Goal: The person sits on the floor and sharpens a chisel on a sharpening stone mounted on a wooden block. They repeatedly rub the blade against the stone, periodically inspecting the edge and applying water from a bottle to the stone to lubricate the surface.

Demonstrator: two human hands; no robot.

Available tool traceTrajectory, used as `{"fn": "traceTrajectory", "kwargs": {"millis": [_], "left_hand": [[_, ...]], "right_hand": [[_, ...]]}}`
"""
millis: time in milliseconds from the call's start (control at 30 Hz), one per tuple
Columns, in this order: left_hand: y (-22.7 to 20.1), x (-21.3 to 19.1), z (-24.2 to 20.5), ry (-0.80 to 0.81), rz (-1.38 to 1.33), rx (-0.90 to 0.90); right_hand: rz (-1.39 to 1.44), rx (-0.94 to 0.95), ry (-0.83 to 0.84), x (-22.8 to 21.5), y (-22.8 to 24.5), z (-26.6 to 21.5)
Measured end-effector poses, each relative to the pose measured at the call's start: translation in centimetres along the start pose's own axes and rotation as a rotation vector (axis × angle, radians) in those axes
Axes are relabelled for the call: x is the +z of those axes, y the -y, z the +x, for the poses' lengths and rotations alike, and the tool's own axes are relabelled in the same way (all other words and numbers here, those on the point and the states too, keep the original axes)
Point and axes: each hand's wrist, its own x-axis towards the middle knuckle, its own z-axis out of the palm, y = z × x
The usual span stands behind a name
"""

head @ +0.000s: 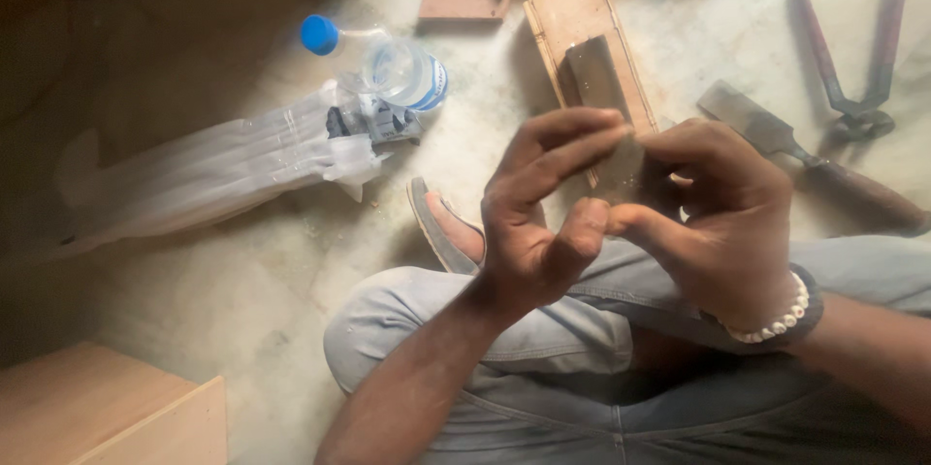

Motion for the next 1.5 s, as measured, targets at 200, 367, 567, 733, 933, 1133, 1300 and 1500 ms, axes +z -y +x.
{"fn": "traceTrajectory", "kwargs": {"millis": [200,367,567,733,933,1133,1300,1500], "left_hand": [[-0.4,-1.0,1.4,0.029,0.062,0.059],[0.4,-4.3,2.1,0.254,0.028,0.135],[1.6,-4.9,1.9,0.31,-0.09,0.091],[1.8,-4.2,1.7,0.262,-0.122,0.07],[1.6,-3.5,1.6,0.197,-0.066,0.051],[1.4,-3.2,1.5,0.122,-0.135,-0.161],[1.9,-2.9,1.9,0.122,-0.029,-0.151],[3.0,-2.4,1.5,0.109,-0.403,-0.314]], "right_hand": [[-0.108,0.041,0.136,-1.0,-0.6,0.6],[0.281,0.264,0.385,-1.6,-1.3,0.8],[0.65,0.409,0.632,-2.1,-3.8,1.4],[0.726,0.485,0.726,-3.6,-6.6,0.9],[0.944,0.58,0.76,-5.0,-9.3,0.3],[1.006,0.733,0.646,-5.2,-8.7,0.7],[1.006,0.705,0.523,-5.1,-8.9,0.8],[0.919,0.722,0.373,-4.3,-7.9,1.2]]}}
